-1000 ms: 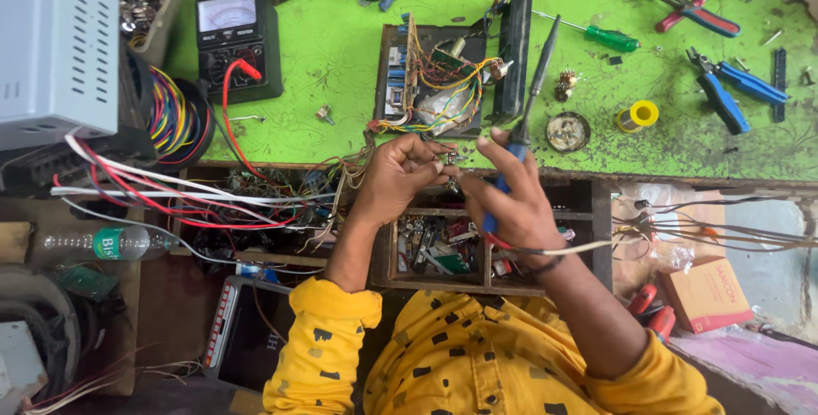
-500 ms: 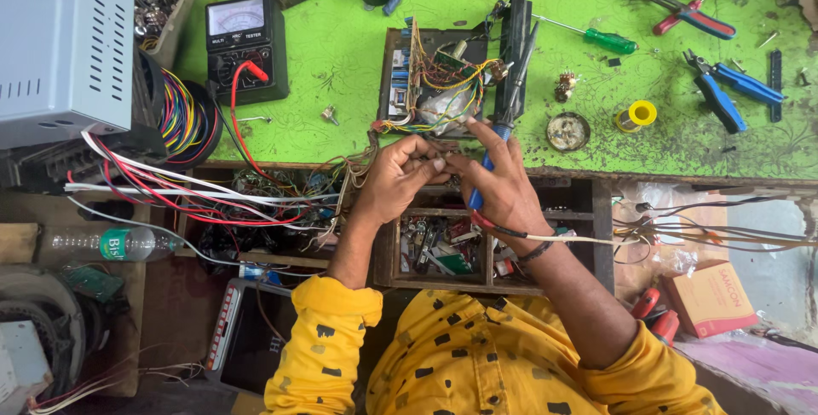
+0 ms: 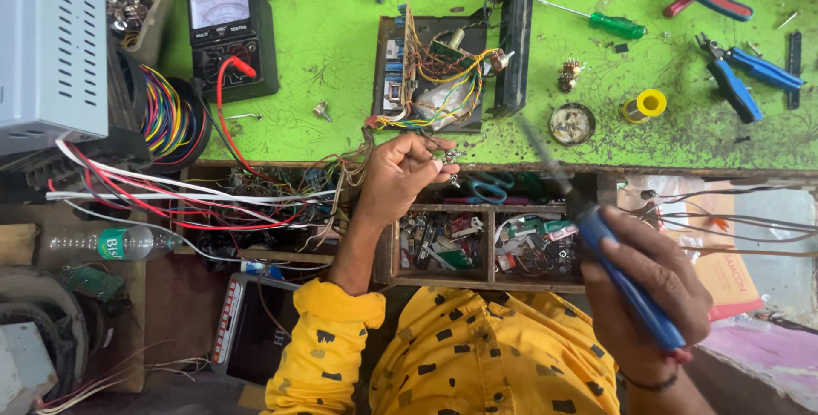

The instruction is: The person uses a soldering iron to attach a small electronic component to a circuit board. They then use pliers to trim the component's leads and continue soldering additional connections on the board.

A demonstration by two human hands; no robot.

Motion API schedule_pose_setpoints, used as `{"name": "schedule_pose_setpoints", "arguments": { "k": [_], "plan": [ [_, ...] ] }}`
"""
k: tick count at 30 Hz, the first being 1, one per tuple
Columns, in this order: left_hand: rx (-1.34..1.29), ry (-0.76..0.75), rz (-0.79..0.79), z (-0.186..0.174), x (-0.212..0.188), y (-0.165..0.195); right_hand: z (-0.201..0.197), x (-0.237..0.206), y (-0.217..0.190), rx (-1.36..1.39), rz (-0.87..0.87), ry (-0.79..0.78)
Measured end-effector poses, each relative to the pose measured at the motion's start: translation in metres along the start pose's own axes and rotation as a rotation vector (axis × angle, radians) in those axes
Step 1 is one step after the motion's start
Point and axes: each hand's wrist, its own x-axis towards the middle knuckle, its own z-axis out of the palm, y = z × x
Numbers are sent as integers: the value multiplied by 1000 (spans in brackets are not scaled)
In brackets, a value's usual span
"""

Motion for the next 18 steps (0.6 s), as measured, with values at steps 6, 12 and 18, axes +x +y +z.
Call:
{"name": "schedule_pose_setpoints", "arguments": {
  "k": [6,12,18],
  "plan": [
    [57,25,29,5,-1,4,2,-1,-9,191,93,-188],
    [86,49,50,8,1,1,15,8,-10,142,14,-258],
    [93,44,67,9,2,2,22,13,-11,127,13,-262]
  ]
}}
